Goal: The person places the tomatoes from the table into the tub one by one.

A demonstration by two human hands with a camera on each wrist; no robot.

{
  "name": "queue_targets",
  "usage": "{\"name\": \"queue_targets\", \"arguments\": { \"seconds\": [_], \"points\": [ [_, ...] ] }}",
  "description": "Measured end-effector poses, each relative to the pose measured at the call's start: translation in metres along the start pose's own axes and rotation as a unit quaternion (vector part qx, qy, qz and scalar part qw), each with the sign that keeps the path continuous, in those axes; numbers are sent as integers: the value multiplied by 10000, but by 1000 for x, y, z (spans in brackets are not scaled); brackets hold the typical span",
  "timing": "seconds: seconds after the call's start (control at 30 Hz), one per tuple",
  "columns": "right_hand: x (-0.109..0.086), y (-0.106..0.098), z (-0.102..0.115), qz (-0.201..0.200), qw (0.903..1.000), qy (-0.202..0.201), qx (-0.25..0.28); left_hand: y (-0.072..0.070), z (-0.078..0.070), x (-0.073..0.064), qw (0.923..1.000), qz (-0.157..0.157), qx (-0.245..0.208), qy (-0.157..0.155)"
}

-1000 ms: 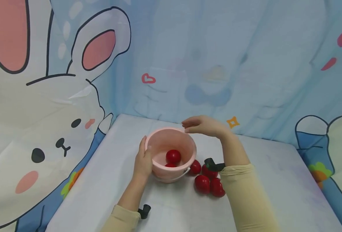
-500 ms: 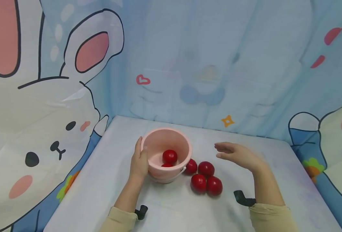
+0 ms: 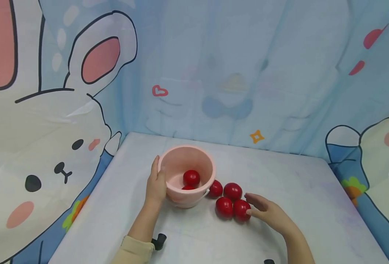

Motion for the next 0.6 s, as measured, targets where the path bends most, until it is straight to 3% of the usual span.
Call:
{"name": "queue_targets", "arguments": {
  "seconds": [0.27,0.6],
  "points": [
    [5,15,-11,-12,9995,-29,299,0,1,-1,10000,22,-28,5],
    [9,23,-21,-327,9991,272,1,-1,-1,-1,10000,45,-41,61]
  ]
}}
Point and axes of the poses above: each hand's wrist, its own x-axis towards the middle knuckle, its own y-axis out of the palm, z = x × y, the point moved 5 cm from there along x, towards the middle knuckle, and after that the axes turned 15 degrees about y, right-handed, at the moved point
